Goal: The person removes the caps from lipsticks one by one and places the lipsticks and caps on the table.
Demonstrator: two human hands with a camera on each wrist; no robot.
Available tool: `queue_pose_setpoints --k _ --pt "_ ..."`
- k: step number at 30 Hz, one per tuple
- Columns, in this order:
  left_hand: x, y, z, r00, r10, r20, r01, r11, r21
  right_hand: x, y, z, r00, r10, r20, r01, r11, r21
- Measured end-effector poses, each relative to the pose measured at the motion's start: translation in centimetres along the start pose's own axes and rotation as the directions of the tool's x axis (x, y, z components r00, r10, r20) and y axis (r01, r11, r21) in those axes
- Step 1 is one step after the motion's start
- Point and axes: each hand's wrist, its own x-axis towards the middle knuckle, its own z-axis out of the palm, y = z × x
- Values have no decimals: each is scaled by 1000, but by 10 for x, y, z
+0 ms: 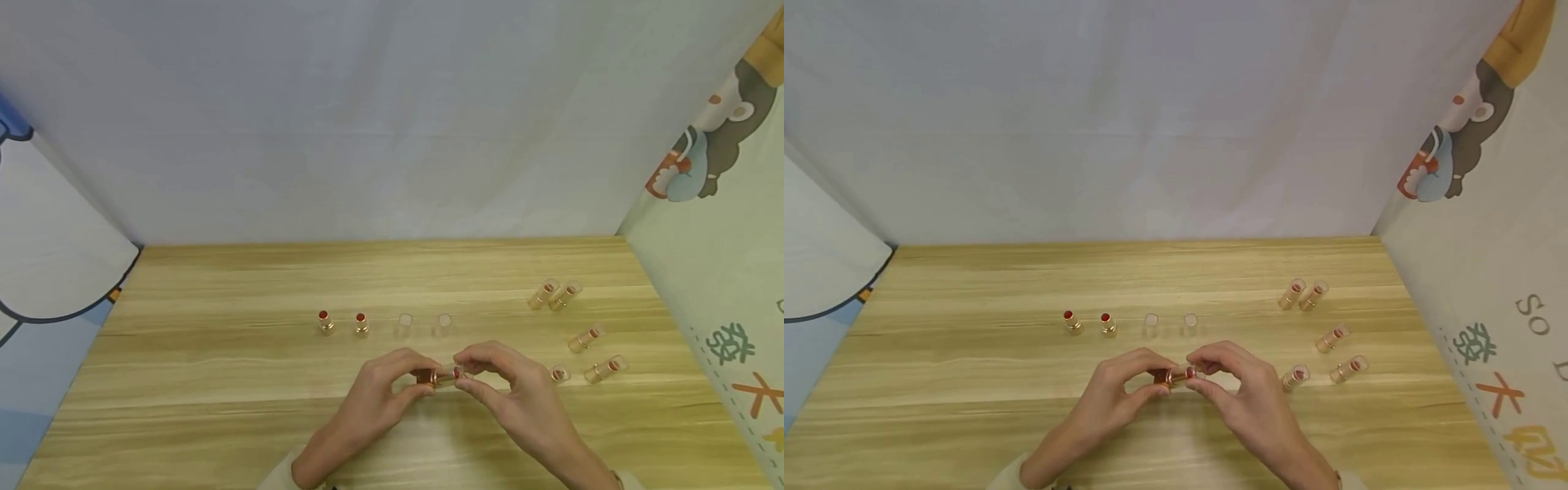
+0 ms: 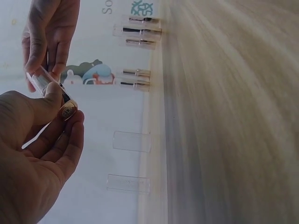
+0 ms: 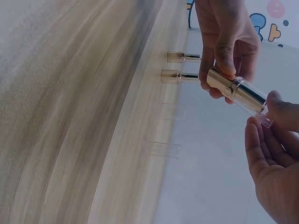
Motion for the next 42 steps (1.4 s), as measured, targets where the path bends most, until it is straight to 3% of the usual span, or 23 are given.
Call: queue_pose_setpoints --k 6,13,19,28,35,42 --pt "-1 -3 1 1000 -2 -25 2 1000 -12 -2 1 4 993 -105 -52 104 995 -6" --pt "0 -2 2 999 20 -35 -19 999 25 -3 1 3 996 -90 -24 89 995 -35" --pt "1 1 0 999 40 -20 -39 998 44 -3 1 1 992 -123 -12 123 992 -39" --pt "-1 1 -1 997 71 -10 -70 995 77 -1 -2 -3 993 -112 -23 112 993 -27" --pt "-6 -3 -4 1000 10 -24 -8 998 63 -2 -3 -10 997 -50 -63 47 998 -47" --pt "-6 -7 -3 999 31 -30 -29 998 64 -1 -4 -12 997 -46 -68 42 997 -64"
